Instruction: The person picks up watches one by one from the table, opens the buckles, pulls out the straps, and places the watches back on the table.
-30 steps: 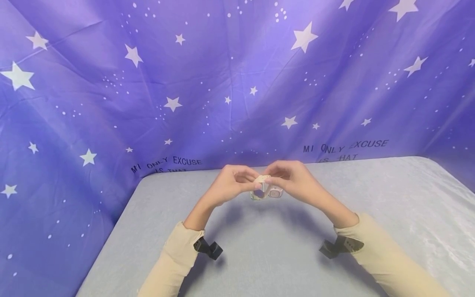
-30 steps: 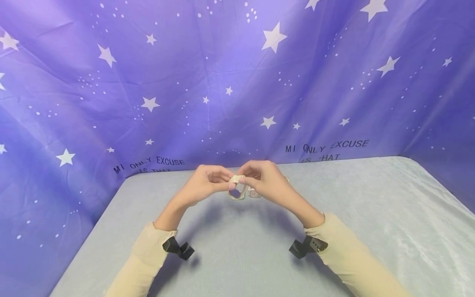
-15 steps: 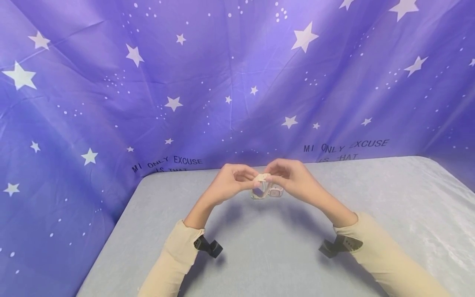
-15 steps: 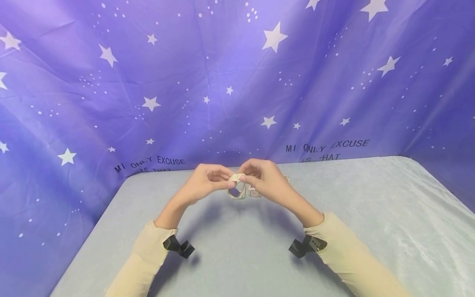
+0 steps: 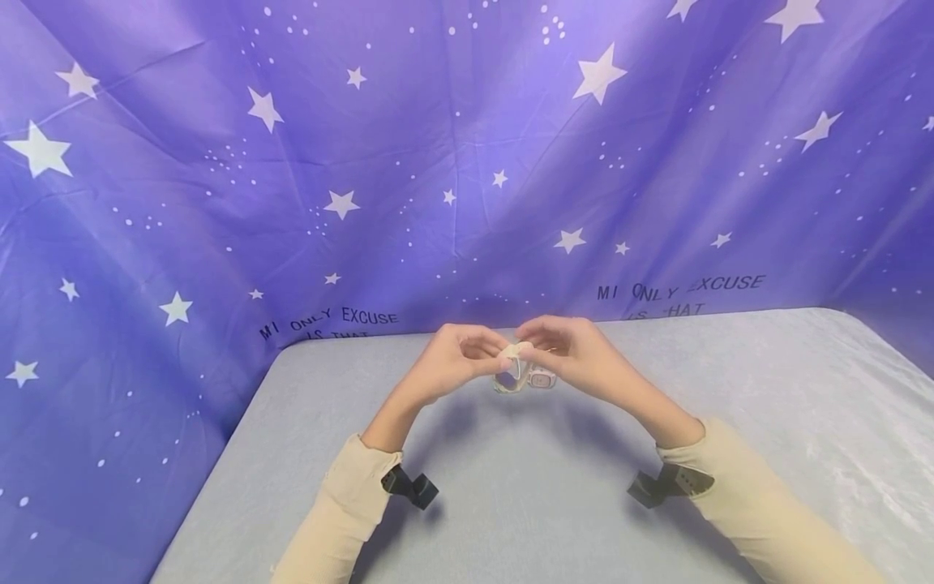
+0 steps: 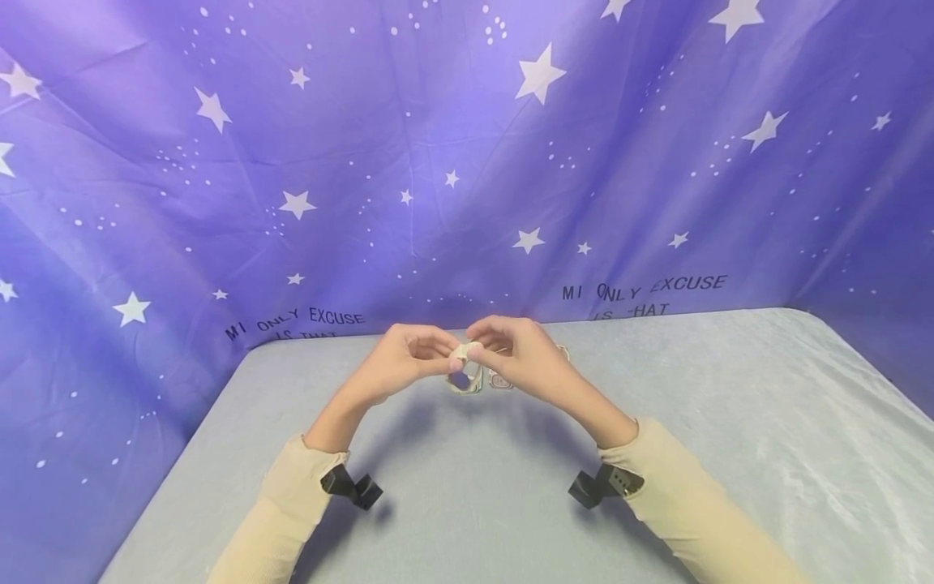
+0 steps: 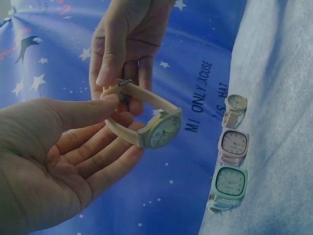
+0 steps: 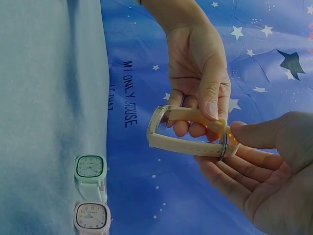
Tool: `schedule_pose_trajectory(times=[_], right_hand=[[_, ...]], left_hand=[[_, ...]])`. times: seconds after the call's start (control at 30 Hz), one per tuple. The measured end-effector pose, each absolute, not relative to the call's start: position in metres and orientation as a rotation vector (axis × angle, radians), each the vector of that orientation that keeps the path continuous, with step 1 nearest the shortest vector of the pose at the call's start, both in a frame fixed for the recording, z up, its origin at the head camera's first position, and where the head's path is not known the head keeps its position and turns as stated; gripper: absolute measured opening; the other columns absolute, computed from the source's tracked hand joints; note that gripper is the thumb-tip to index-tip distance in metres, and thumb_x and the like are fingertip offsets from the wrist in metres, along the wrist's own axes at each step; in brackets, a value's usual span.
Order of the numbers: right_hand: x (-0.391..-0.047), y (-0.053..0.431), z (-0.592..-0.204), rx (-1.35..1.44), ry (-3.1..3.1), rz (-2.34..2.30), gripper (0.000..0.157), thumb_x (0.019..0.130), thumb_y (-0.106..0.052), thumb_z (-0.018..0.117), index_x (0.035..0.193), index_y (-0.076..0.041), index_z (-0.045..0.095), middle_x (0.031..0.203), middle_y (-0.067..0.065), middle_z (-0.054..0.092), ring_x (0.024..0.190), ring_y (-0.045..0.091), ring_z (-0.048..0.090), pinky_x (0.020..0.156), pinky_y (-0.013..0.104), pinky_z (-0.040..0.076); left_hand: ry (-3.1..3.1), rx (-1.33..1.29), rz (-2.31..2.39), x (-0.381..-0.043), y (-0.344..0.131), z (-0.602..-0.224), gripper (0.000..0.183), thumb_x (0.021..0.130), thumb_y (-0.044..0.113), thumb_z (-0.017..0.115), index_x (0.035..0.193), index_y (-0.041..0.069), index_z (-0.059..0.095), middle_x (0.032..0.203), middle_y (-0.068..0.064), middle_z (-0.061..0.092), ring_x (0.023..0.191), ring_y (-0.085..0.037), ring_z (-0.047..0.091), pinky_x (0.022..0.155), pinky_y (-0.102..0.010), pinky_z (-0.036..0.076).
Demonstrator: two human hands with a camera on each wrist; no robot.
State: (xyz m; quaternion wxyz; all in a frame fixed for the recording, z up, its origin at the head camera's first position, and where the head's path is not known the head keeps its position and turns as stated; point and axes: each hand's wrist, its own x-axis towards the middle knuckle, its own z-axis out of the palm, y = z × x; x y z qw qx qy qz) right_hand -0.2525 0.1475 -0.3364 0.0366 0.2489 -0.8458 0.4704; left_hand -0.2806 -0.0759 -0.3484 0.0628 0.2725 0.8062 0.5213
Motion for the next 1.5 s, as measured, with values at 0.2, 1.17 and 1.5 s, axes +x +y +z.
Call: schedule_pose_trajectory(times=[0.2,1.17,1.5], right_hand=[[-0.2525,0.1477,-0.3367,0.761,-2.609,1.418,0.017,0.094,-0.012,0.073,0.109,-0.006,0.075,0.100,0.008,0.078,0.093,0.021,0.075,0.086,0.037,0.062],[-0.2500,0.1476,-0.3376,0.772,-2.639,1.422,0.025,0.092,-0.016,0.076,0.114,-0.007,0.075,0.105,0.009,0.078,0.097,0.025,0.075,0.083,0.036,0.062],[-0.2503,0.1460,-0.3378,0.755,-2.588,1.367,0.017,0.090,-0.007,0.075,0.106,-0.005,0.076,0.103,0.011,0.078,0.098,0.028,0.075,0.091,0.044,0.061]], left_hand=[[2.398,0.847,1.576,-0.2790,-0.0761,-0.3473,0.020,0.087,0.012,0.080,0.106,0.006,0.076,0.096,-0.011,0.078,0.087,-0.024,0.073,0.083,-0.034,0.060],[2.439,0.892,1.554,-0.2781,-0.0757,-0.3464,0.019,0.086,0.015,0.082,0.102,0.008,0.078,0.092,-0.008,0.078,0.083,-0.014,0.071,0.079,-0.032,0.058],[2.450,0.886,1.560,-0.2789,-0.0754,-0.3473,0.019,0.086,0.012,0.081,0.103,0.006,0.078,0.094,-0.009,0.078,0.083,-0.014,0.071,0.080,-0.033,0.059]])
